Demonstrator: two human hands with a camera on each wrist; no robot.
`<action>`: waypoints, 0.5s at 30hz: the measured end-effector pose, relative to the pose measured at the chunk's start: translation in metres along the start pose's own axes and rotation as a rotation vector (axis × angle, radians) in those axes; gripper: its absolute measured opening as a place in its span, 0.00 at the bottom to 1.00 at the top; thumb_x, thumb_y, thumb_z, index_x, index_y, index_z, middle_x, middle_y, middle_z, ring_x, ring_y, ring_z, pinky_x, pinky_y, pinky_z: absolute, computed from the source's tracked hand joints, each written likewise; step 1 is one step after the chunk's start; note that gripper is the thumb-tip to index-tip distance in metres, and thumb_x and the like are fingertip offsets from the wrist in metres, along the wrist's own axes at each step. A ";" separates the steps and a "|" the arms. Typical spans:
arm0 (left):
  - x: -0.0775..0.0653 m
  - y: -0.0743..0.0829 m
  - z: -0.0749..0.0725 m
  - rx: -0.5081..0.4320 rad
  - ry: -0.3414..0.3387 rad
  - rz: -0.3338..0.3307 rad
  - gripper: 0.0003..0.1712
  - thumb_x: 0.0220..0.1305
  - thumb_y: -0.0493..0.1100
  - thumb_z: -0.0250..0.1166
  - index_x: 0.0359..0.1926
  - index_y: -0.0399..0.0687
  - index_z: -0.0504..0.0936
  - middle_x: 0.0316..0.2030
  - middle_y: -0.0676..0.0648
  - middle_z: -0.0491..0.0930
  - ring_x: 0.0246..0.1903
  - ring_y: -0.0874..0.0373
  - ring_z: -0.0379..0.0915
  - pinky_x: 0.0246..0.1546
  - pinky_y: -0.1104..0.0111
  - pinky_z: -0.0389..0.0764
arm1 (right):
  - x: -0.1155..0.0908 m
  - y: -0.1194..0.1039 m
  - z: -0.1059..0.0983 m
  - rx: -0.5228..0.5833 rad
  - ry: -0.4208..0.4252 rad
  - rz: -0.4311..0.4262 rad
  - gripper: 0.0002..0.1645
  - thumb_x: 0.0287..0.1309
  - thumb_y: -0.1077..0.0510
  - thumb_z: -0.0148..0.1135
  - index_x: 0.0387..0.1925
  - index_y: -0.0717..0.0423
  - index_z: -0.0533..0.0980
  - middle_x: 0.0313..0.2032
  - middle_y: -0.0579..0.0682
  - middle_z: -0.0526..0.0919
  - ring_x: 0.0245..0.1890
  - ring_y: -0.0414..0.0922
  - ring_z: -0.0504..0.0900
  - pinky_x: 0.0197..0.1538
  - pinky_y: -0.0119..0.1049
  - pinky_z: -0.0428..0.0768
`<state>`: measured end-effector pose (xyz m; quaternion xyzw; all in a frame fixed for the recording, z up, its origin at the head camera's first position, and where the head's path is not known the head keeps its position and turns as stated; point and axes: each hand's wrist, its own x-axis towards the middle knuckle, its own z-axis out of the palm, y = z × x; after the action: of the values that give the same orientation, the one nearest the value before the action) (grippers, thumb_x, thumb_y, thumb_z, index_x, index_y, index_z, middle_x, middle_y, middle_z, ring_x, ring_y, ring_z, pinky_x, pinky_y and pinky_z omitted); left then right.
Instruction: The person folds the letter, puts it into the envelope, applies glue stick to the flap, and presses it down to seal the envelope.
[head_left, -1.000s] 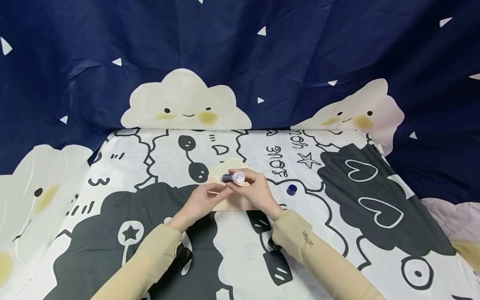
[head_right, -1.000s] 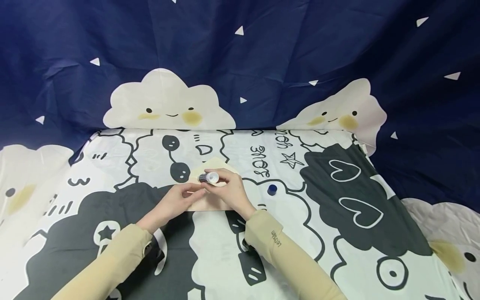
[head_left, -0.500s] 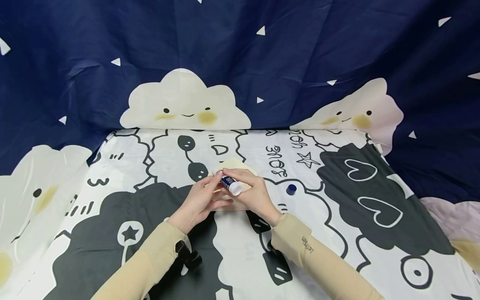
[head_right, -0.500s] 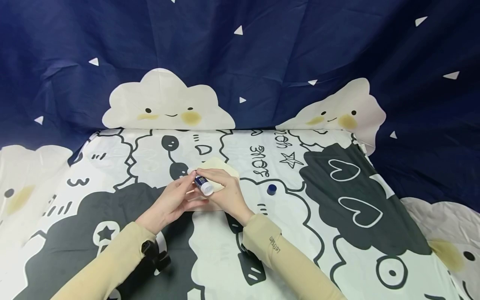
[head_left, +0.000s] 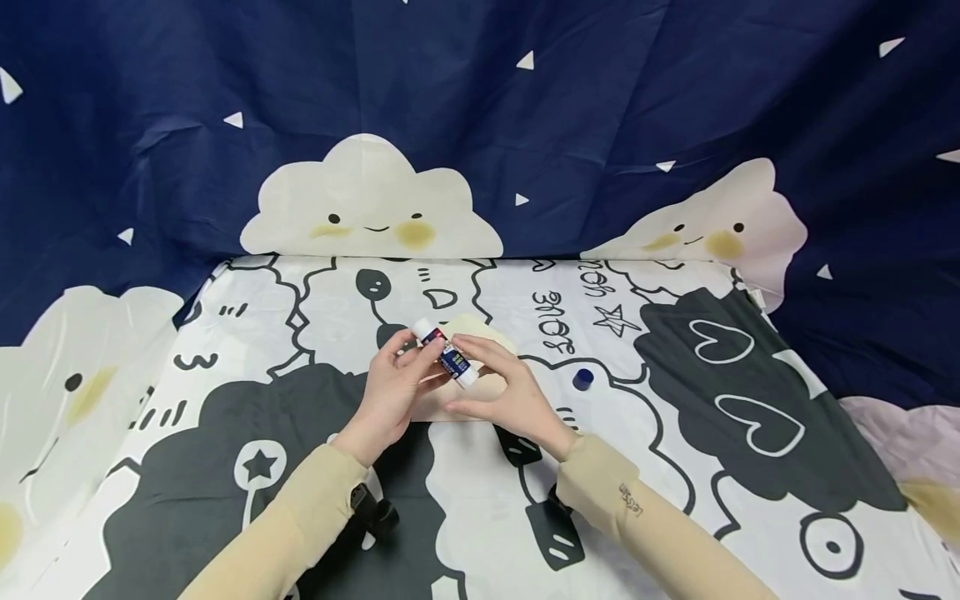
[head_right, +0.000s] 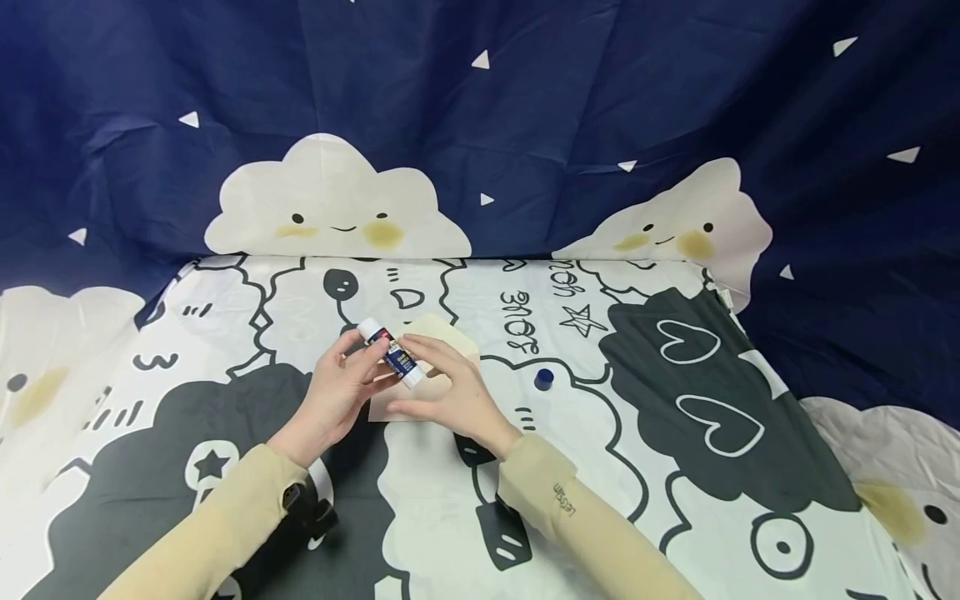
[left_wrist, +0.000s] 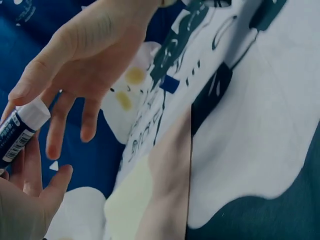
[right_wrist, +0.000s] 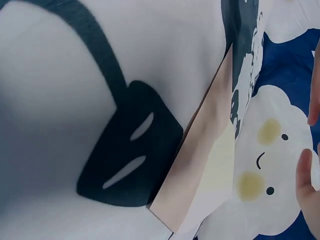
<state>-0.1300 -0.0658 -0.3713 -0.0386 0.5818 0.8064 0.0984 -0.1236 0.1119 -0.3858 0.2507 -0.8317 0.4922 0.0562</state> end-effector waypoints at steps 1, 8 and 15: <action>0.000 0.000 0.000 0.014 0.005 0.018 0.13 0.64 0.42 0.62 0.47 0.49 0.69 0.34 0.56 0.85 0.35 0.63 0.84 0.50 0.58 0.81 | 0.000 0.000 -0.001 0.005 0.003 0.010 0.46 0.40 0.55 0.77 0.64 0.43 0.69 0.64 0.43 0.71 0.58 0.41 0.75 0.51 0.40 0.78; 0.004 0.003 -0.001 0.063 0.000 0.102 0.16 0.62 0.37 0.63 0.50 0.45 0.73 0.31 0.58 0.84 0.31 0.64 0.84 0.46 0.62 0.83 | 0.001 0.004 -0.005 0.012 0.042 0.085 0.33 0.46 0.54 0.74 0.57 0.46 0.74 0.55 0.46 0.78 0.50 0.44 0.81 0.47 0.43 0.79; 0.003 0.005 0.001 0.131 -0.007 0.165 0.19 0.59 0.36 0.66 0.51 0.44 0.73 0.29 0.58 0.81 0.31 0.66 0.82 0.45 0.65 0.83 | 0.001 0.006 -0.005 -0.008 0.029 0.121 0.14 0.51 0.53 0.70 0.41 0.48 0.83 0.53 0.44 0.80 0.51 0.43 0.77 0.48 0.45 0.77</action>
<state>-0.1343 -0.0658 -0.3668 0.0190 0.6341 0.7722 0.0360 -0.1283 0.1181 -0.3871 0.1925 -0.8463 0.4951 0.0394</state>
